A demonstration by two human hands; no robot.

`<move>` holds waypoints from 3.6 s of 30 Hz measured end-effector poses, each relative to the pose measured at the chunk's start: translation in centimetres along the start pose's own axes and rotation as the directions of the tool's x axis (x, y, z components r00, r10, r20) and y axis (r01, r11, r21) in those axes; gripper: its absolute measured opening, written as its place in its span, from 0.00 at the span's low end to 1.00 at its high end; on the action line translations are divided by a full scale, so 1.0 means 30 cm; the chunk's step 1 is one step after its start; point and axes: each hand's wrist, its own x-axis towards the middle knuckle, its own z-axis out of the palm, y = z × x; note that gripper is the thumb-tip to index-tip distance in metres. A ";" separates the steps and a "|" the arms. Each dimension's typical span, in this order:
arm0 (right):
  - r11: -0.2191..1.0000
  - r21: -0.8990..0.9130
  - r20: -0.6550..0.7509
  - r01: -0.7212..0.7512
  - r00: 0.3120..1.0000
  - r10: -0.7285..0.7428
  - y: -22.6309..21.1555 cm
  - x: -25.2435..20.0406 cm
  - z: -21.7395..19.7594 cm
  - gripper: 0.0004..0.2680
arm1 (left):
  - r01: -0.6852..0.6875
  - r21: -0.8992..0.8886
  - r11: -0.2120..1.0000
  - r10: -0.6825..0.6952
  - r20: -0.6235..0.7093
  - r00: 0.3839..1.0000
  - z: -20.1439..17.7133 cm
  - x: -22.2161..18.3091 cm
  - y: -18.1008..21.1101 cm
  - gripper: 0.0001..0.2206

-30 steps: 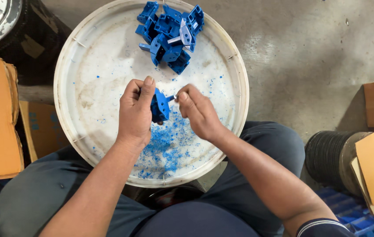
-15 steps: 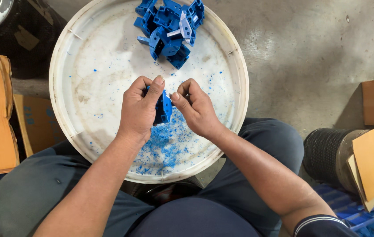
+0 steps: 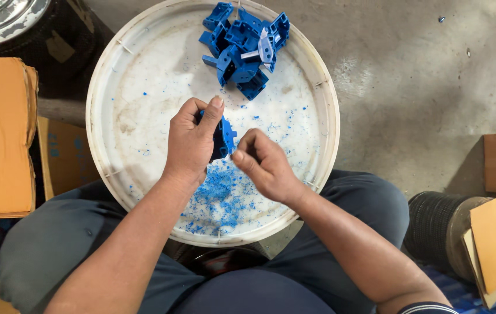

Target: The person trims excess material from blue plastic parts using a utility knife.

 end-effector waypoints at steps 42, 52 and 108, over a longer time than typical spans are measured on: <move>0.794 -0.579 -0.046 0.187 0.964 -0.261 -0.093 0.016 0.006 0.15 | -0.091 -0.038 0.995 0.089 -0.034 0.995 -0.013 0.010 -0.004 0.14; 0.651 -0.735 -0.023 0.190 0.952 -0.305 -0.104 0.023 0.021 0.14 | -0.068 0.021 0.997 0.069 -0.034 0.997 -0.007 0.000 -0.009 0.16; 0.970 -0.236 -0.072 -0.066 0.996 0.050 -0.053 0.032 -0.035 0.14 | -0.044 -0.008 0.999 0.044 0.034 0.998 0.003 -0.015 0.033 0.14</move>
